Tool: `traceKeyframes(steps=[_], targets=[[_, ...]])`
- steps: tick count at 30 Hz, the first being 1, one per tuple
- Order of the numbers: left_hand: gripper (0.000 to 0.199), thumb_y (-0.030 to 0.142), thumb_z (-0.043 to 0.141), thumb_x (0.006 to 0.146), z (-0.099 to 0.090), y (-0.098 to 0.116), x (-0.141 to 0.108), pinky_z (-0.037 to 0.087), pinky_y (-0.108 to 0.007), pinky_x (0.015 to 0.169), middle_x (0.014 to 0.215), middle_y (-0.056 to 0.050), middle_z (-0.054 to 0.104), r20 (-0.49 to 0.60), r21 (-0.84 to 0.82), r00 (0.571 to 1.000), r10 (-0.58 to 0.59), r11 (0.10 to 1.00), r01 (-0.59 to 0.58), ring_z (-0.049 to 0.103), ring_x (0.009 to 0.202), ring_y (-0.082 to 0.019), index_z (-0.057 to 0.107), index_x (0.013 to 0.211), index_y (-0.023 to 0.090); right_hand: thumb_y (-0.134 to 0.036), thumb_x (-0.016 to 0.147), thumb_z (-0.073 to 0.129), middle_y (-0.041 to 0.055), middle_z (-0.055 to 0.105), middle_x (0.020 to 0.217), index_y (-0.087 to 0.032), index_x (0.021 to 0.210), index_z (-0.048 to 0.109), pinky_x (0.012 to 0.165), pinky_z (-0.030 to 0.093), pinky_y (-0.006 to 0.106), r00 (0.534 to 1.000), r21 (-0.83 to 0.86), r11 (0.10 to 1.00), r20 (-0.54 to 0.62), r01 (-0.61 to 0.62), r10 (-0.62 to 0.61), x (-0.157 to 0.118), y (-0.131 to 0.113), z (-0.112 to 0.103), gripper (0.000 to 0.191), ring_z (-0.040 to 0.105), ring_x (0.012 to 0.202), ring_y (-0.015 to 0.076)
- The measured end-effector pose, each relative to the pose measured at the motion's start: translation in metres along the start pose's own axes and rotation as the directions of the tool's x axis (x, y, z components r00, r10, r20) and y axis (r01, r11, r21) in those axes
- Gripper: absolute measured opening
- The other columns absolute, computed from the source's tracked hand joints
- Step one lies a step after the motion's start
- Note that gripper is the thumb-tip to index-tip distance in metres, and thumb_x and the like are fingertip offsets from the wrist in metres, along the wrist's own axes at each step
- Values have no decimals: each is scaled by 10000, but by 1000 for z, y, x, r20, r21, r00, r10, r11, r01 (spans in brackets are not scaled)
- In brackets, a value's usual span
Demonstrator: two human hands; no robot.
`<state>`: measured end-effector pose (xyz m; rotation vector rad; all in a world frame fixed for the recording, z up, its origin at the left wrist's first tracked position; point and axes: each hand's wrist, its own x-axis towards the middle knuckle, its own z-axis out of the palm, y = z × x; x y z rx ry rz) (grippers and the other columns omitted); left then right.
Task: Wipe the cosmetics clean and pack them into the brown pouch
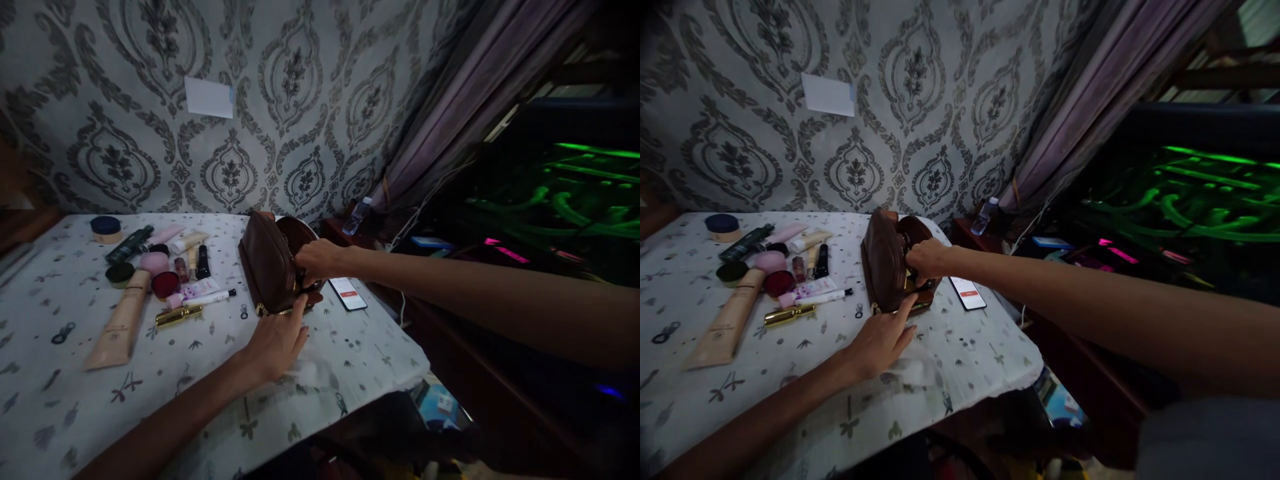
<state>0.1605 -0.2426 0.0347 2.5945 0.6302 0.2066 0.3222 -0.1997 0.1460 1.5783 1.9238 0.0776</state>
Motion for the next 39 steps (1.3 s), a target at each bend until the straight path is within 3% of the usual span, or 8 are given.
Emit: traceKeyframes(steps=[5,13,24,28,32,39], targets=[[575,266,361,1001,-8,3,0,506,-347,771,943,-100,732,37,-8,999,-6,1000,6,704,908,-252,161,1516,106,-294,801,698,115,743,1041,-199,1099,739,729,488,278,996,-12,998,69,59,-58,-10,13,-8,315,682,1040,270],[582,270,358,1007,-3,0,1,508,-366,804,1056,-132,721,52,-8,999,-11,1000,11,695,974,-265,146,1525,111,-104,876,528,187,743,1022,-112,1045,741,734,517,304,999,-52,998,16,-42,43,-4,10,2,271,705,1013,289],[601,281,343,1005,2,0,3,513,-369,760,1034,-131,728,68,13,997,-29,1000,28,704,898,-265,108,1532,112,-313,864,679,171,738,1032,-138,1094,726,785,529,330,1000,-69,997,18,14,-12,-21,6,8,293,697,1037,307],[607,290,344,1004,6,-2,4,512,-370,758,1003,-121,730,47,7,999,-24,1000,24,705,891,-265,101,1533,117,-301,890,657,178,716,1128,-147,1218,663,794,526,328,997,7,997,10,-73,73,-23,3,8,363,683,1078,305],[602,278,343,1002,5,-1,4,511,-381,758,984,-119,733,52,3,998,-22,1000,22,706,885,-274,114,1533,110,-340,830,727,180,700,1178,-134,1186,668,769,529,300,980,82,977,0,-196,197,-20,0,7,415,673,1099,303],[591,267,351,1002,-2,2,2,500,-344,736,977,-109,726,55,-2,998,-19,1000,19,701,864,-252,142,1534,115,-326,751,808,170,726,1126,-142,1140,697,794,544,319,980,80,976,18,-200,200,-12,-6,7,445,684,1082,313]])
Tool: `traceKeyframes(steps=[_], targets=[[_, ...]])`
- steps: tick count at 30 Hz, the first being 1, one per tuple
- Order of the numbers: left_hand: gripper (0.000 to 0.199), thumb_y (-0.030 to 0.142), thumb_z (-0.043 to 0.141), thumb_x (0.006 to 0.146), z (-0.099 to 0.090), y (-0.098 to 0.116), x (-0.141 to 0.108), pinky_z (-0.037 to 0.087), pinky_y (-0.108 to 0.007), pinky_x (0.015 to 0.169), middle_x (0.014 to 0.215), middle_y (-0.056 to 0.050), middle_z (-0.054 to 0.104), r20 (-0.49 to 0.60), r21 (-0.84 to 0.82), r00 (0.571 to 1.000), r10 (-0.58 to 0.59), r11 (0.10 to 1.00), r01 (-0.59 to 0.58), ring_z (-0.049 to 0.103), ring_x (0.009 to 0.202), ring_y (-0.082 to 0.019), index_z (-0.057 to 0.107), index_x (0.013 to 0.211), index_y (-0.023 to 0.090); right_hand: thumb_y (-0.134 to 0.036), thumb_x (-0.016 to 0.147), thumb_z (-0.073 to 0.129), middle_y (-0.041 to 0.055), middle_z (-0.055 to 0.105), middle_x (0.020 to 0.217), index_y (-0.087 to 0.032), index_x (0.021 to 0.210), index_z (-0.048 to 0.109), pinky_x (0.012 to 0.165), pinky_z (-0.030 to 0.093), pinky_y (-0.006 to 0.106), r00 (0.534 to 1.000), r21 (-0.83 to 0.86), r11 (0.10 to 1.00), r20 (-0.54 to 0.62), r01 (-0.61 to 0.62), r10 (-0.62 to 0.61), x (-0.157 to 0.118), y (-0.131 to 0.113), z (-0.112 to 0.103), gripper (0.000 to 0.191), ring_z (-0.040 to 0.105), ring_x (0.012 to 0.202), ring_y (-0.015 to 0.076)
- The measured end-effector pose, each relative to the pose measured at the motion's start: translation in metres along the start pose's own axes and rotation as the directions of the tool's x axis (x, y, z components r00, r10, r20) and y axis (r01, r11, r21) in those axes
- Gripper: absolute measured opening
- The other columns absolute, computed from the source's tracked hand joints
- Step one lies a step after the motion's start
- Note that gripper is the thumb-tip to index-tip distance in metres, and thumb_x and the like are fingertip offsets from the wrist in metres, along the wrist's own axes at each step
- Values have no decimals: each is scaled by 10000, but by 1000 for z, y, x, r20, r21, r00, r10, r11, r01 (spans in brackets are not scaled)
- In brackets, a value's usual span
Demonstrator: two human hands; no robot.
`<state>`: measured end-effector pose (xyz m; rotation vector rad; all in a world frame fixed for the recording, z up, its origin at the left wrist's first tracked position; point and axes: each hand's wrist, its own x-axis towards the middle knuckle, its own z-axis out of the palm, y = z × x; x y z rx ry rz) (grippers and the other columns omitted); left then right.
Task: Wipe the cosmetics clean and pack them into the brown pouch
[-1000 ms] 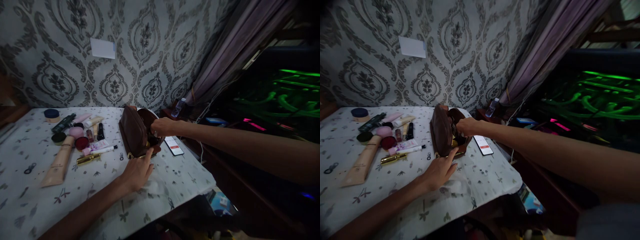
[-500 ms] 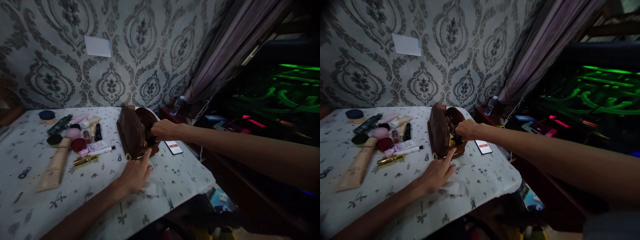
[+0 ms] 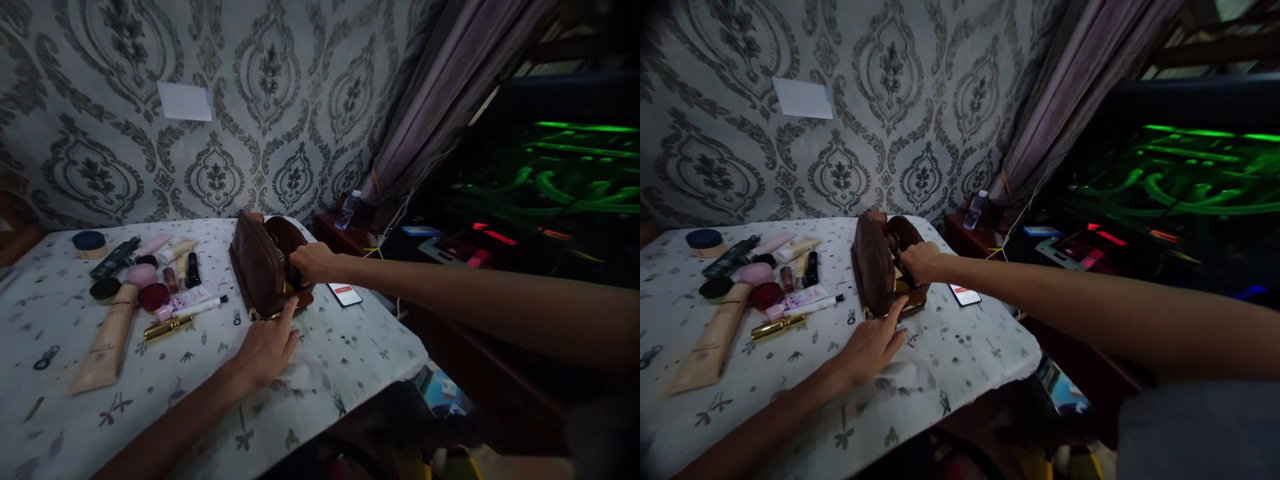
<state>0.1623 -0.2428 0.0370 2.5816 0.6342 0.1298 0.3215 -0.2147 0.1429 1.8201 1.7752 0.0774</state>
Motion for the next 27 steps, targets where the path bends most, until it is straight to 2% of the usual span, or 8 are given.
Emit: traceKeyframes(steps=[4,7,12,18,27], targets=[[588,271,363,1001,1,-2,-1,498,-320,737,928,-89,728,-22,3,1000,11,1000,-11,702,862,-237,153,1531,128,-324,742,814,173,731,1107,-153,1122,700,808,547,329,1000,-18,1000,-19,3,-4,-2,-3,1,432,688,1075,318],[594,274,379,992,6,-5,0,505,-325,764,975,-96,735,-61,15,998,21,1000,-20,706,908,-241,154,1527,151,-343,763,797,162,726,1123,-158,1094,697,794,547,314,999,-21,1000,-37,-16,15,-5,-2,3,391,689,1073,308],[590,279,366,993,12,-7,1,510,-345,789,1053,-116,730,-73,16,997,29,999,-28,706,942,-251,148,1528,158,-379,750,808,187,696,1174,-108,1226,581,768,543,300,988,12,998,-144,-57,58,-10,0,9,592,683,1075,305],[612,290,356,995,16,-10,0,509,-338,774,1003,-98,739,-91,24,995,50,999,-48,707,907,-242,98,1534,158,-340,768,798,188,701,1161,-83,1271,516,781,544,316,988,63,994,-127,-84,91,-13,0,8,632,676,1092,306],[625,278,355,997,9,-4,0,510,-361,788,1003,-107,741,-30,39,1000,5,999,-4,710,922,-262,95,1551,151,-332,780,791,177,693,1190,-103,1202,594,808,551,326,990,67,996,-123,-54,62,-15,0,7,519,670,1104,310]])
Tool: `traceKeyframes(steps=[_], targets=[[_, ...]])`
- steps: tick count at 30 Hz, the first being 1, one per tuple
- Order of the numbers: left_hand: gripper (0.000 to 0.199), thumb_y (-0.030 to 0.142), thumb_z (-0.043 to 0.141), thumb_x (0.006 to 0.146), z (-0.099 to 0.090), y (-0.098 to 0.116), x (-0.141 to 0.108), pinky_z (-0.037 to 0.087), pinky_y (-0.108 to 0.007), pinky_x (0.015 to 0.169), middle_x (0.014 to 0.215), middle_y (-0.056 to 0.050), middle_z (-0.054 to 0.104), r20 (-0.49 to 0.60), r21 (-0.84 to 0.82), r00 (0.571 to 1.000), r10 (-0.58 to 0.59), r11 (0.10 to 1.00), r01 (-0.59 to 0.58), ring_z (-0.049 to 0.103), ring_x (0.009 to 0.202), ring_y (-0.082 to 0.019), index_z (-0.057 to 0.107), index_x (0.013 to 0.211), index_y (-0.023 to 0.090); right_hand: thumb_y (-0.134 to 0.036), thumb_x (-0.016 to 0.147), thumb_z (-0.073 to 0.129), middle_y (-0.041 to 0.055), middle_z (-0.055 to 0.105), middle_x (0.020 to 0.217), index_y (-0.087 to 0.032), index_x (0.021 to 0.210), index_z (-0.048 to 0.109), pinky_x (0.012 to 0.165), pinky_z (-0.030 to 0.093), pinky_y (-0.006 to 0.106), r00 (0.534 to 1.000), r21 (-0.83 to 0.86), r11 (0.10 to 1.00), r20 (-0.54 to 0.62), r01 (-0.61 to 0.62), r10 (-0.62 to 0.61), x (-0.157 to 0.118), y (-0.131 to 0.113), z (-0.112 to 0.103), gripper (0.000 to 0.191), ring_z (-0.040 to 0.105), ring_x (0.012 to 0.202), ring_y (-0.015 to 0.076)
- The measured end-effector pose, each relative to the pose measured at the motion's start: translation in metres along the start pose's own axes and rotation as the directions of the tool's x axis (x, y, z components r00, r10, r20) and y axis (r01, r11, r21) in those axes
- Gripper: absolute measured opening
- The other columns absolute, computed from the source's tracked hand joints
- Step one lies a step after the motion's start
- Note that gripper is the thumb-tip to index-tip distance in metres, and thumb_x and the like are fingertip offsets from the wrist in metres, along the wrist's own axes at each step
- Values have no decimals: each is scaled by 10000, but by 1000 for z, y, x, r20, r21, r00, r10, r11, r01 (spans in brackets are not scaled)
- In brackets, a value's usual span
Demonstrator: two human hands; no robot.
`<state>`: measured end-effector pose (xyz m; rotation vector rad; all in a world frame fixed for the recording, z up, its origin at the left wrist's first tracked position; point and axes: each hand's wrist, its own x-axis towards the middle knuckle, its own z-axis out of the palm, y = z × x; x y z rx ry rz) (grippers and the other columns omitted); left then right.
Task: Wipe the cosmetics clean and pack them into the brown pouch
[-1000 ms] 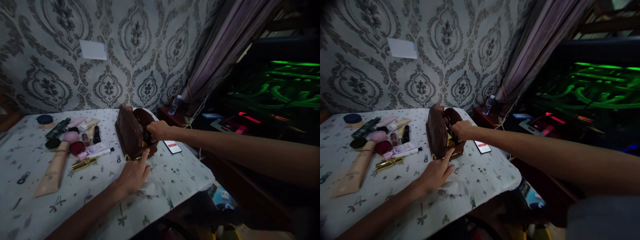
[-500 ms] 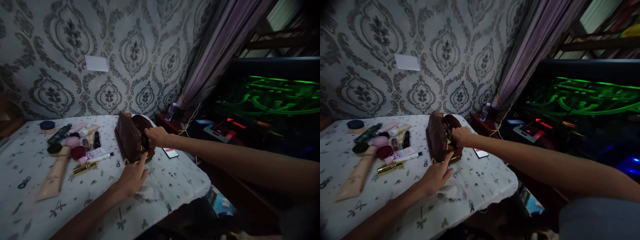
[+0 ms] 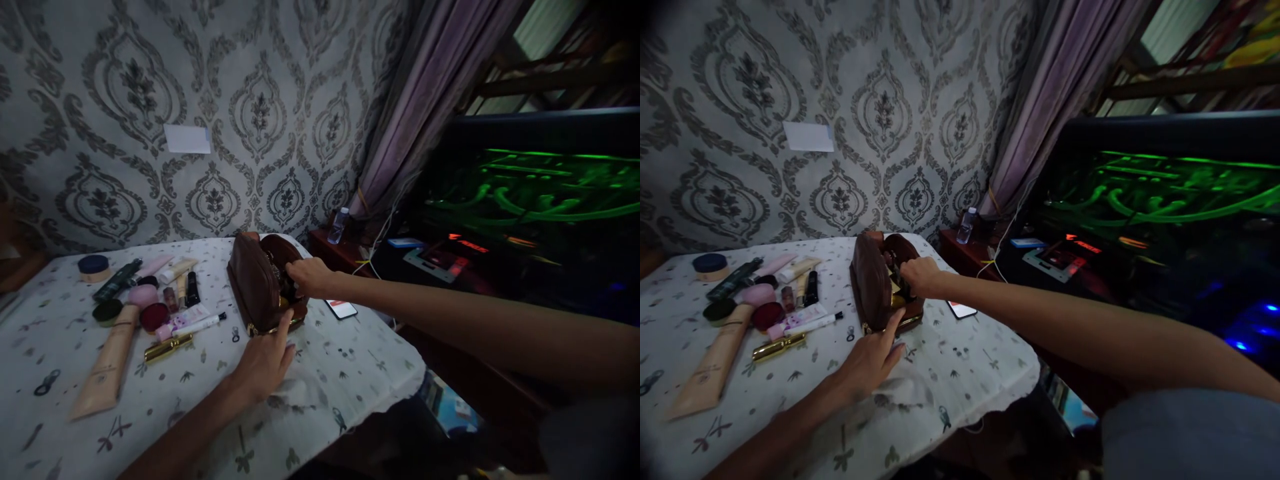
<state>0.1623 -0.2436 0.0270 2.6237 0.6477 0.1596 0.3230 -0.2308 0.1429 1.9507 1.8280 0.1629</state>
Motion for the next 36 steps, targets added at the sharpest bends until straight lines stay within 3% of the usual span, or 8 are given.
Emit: traceKeyframes(steps=[8,14,24,31,36], targets=[[528,266,349,1005,-25,2,-1,494,-314,764,1060,-97,743,-10,43,992,-127,991,128,713,935,-257,271,1524,206,-295,830,729,180,697,1156,-93,1248,552,789,558,337,994,25,999,-97,45,-42,-10,11,8,497,682,1073,310],[538,258,359,1002,-13,-8,5,479,-286,746,1031,-79,750,-48,28,990,-134,990,135,718,907,-242,260,1529,216,-251,781,765,181,702,1138,-98,1303,479,803,546,311,987,65,993,-136,94,-84,-10,19,12,615,680,1082,298],[559,262,359,988,-4,-15,8,474,-276,679,954,-77,750,-70,52,993,-94,994,98,721,799,-234,236,1528,187,-206,826,677,190,707,1094,-89,1342,473,786,536,338,978,85,985,-159,150,-135,-9,28,20,567,690,1045,311],[553,274,349,987,-1,-21,9,479,-291,701,1009,-88,749,-83,21,995,-49,998,51,723,839,-243,233,1522,197,-160,880,541,149,710,1096,-155,1114,681,742,506,307,969,117,970,-150,215,-197,-10,41,23,272,695,993,270],[543,287,352,986,1,-24,9,451,-262,638,878,-55,741,-121,-7,992,-34,999,33,702,725,-210,261,1514,191,-103,881,527,155,712,996,-115,1001,723,709,500,300,975,77,978,-131,192,-181,-8,33,22,230,696,914,257]])
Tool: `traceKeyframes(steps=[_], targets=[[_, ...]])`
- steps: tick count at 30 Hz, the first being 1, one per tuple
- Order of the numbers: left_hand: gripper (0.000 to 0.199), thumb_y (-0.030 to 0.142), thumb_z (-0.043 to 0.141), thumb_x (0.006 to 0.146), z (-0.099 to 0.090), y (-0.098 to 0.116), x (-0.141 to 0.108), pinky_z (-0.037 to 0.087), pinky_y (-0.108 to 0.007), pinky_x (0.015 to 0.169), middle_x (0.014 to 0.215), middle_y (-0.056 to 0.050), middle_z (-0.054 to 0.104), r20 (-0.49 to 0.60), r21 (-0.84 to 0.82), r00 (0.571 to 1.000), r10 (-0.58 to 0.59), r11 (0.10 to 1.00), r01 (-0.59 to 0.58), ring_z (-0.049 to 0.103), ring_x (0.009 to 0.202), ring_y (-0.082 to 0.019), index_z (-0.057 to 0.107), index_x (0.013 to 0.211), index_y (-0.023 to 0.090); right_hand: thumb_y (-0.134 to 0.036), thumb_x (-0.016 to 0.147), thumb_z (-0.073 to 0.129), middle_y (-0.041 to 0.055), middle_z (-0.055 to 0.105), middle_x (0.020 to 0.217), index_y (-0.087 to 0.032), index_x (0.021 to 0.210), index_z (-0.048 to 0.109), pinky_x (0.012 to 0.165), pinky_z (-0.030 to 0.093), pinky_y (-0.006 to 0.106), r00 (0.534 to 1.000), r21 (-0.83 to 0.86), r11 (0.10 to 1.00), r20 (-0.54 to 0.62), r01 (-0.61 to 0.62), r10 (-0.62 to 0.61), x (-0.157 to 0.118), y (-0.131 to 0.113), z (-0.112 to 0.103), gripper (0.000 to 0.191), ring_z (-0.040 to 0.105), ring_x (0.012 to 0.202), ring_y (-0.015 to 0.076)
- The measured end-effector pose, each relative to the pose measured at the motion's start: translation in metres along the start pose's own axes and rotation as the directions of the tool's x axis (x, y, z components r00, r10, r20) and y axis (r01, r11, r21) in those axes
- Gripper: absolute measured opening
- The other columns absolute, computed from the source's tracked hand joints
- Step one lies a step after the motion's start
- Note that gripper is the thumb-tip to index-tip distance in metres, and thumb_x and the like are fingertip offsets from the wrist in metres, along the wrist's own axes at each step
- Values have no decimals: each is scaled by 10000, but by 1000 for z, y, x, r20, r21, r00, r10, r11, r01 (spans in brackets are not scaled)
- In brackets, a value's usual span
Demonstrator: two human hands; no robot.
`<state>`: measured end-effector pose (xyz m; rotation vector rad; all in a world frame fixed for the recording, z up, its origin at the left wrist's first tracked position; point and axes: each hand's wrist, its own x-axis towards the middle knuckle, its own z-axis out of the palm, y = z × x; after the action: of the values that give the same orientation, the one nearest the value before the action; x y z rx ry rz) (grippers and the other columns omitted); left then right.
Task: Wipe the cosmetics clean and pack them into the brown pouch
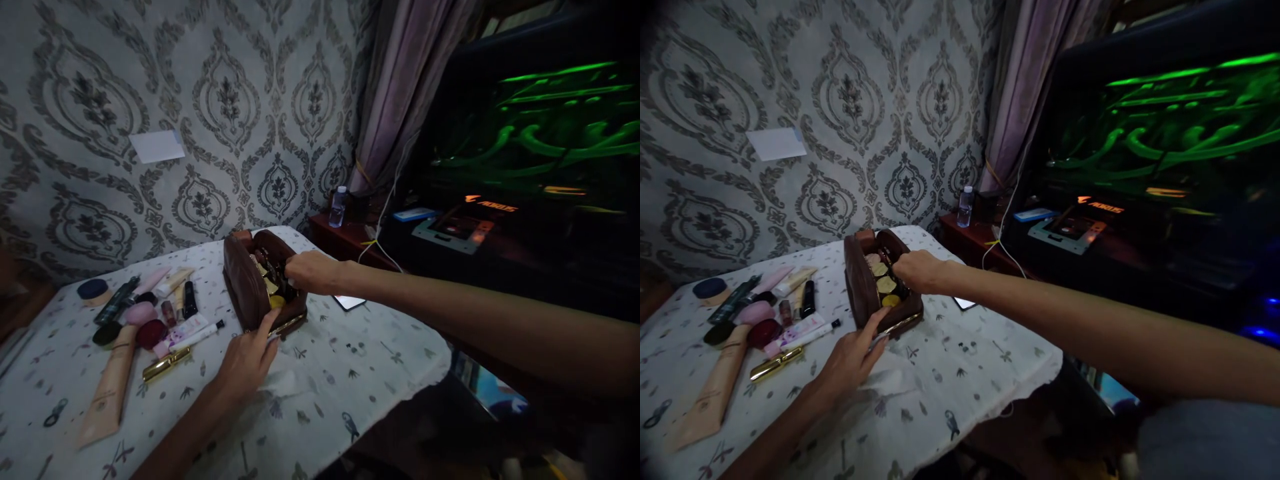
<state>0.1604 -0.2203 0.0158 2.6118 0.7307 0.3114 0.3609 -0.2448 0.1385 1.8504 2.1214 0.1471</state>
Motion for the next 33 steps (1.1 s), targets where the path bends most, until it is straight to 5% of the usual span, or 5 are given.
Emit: traceKeyframes(steps=[5,8,19,25,33], targets=[[476,286,384,968,6,-4,0,445,-244,615,820,-36,724,-92,-37,995,44,998,-48,681,669,-185,396,1434,187,-135,917,513,192,653,1113,-102,907,734,769,502,349,956,-114,971,-185,211,-229,6,-21,18,225,615,1014,277],[415,294,384,972,9,-6,1,458,-236,611,782,-28,721,-135,-84,988,80,992,-92,674,637,-173,480,1362,187,-249,924,552,185,672,1079,-113,910,744,831,477,389,905,-123,924,-190,363,-380,19,-25,35,236,565,1061,300],[375,273,405,978,10,-9,1,499,-234,635,838,-22,751,-184,24,978,104,995,-101,707,655,-168,490,1339,224,-253,910,551,164,724,1021,-116,891,729,842,431,405,904,-142,927,-214,347,-371,42,-25,48,226,592,1074,324],[402,195,375,982,-12,1,2,530,-263,697,972,-47,764,-55,259,997,60,965,-44,741,794,-191,490,1364,235,-215,905,553,169,730,1011,-102,896,731,855,429,397,922,-110,939,-179,327,-342,41,-26,47,212,607,1066,318],[647,52,399,904,-66,29,16,537,-316,645,1002,-103,714,80,740,991,-104,673,11,734,844,-262,351,1498,302,-163,932,499,180,674,1045,-88,901,724,827,414,377,917,-13,949,-256,315,-308,20,-7,39,240,567,1019,283]])
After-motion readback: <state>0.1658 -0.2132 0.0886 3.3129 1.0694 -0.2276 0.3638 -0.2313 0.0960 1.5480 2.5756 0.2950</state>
